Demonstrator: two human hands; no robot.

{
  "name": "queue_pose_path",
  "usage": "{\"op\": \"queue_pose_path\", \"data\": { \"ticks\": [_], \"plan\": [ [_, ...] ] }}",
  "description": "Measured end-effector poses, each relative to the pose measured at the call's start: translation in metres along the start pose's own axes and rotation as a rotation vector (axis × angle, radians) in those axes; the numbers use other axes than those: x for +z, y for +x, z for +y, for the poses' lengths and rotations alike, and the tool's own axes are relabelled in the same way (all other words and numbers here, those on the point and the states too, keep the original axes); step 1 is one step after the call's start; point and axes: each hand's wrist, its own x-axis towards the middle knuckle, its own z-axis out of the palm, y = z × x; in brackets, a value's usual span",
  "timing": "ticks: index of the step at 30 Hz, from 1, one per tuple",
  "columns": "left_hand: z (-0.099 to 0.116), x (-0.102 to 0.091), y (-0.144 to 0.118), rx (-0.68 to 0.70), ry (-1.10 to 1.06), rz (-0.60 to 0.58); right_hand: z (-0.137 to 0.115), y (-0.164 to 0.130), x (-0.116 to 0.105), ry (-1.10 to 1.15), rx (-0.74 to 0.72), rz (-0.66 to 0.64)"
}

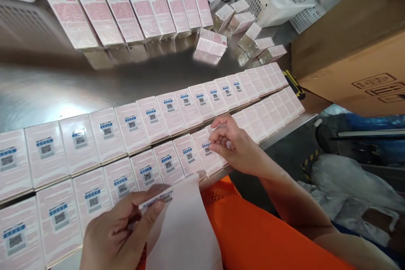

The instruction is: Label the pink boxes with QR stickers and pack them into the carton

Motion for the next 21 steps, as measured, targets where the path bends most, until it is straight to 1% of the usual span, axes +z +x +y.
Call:
{"op": "queue_pose_path", "data": {
  "ticks": [10, 15, 18, 21],
  "plan": [
    [0.002, 0.000, -0.001, -0.009, 0.021, -0.001, 0.000, -0.003, 0.002, -0.090, 0.030, 0.039],
    [-0.001, 0.000, 0.000, -0.004, 0.026, 0.001, -0.005, -0.010, 0.011, -0.157, -0.024, 0.072],
    [-0.001, 0.000, 0.000, -0.013, 0.007, -0.016, -0.011, -0.010, 0.016, -0.274, 0.008, 0.120],
    [0.003, 0.000, -0.001, -0.001, -0.014, -0.027, -0.010, -0.005, 0.010, -0.403, 0.068, 0.233]
  ]
}}
